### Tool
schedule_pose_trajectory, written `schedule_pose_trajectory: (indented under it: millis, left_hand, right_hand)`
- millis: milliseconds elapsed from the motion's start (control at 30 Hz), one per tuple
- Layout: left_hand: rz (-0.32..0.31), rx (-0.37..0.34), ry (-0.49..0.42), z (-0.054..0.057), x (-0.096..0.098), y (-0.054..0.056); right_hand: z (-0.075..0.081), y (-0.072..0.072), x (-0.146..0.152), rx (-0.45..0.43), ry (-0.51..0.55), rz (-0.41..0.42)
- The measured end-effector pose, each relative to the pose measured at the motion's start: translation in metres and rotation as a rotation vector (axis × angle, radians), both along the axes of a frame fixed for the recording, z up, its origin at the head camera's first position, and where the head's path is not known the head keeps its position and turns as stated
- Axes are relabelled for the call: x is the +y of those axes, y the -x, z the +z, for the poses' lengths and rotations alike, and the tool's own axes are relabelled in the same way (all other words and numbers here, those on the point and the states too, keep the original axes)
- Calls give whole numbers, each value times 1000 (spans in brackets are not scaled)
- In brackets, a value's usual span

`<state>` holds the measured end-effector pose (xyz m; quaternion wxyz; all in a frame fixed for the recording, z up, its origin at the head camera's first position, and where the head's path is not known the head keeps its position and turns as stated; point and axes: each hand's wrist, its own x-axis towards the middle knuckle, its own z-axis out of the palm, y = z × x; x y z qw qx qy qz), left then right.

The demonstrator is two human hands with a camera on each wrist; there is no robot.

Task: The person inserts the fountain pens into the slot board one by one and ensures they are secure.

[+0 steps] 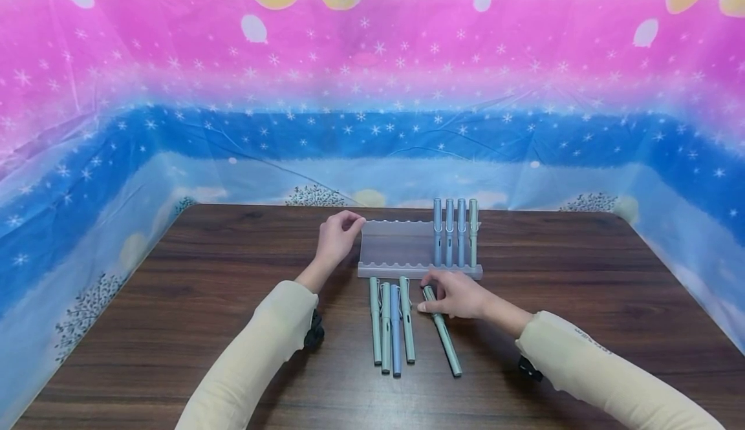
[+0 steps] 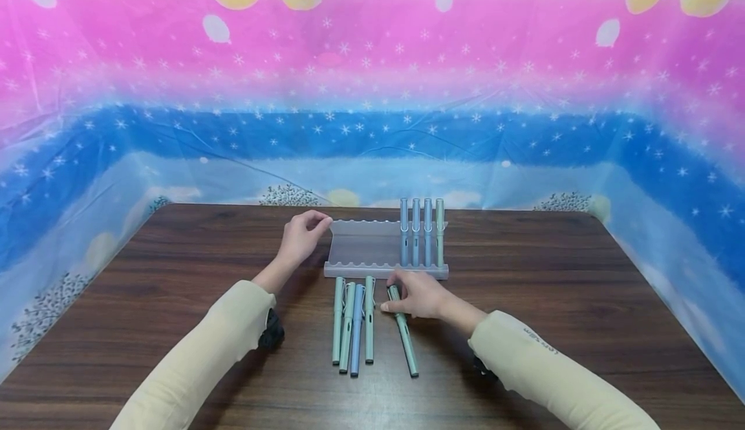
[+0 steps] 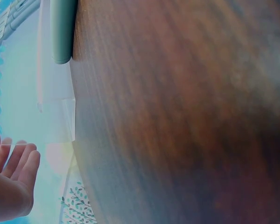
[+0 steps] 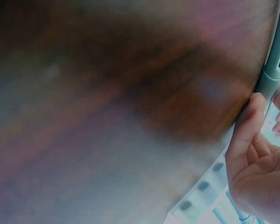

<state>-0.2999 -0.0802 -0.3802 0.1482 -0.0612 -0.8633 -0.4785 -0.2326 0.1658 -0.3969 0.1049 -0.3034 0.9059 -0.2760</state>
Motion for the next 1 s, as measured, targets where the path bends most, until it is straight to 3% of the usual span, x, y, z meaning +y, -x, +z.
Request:
schedule_pose_trajectory:
  millis: [433, 800, 1000]
  left_hand:
    - [-3, -5, -9, -1, 0, 1]
    - [-10, -20, -15, 0, 0, 0]
    - [-10, -19, -13, 0, 0, 0]
  right_hand:
    - [-3, 4, -1, 119, -31, 30]
    - [5, 4, -1, 69, 61, 25]
    - [16, 8, -1, 92, 121, -5]
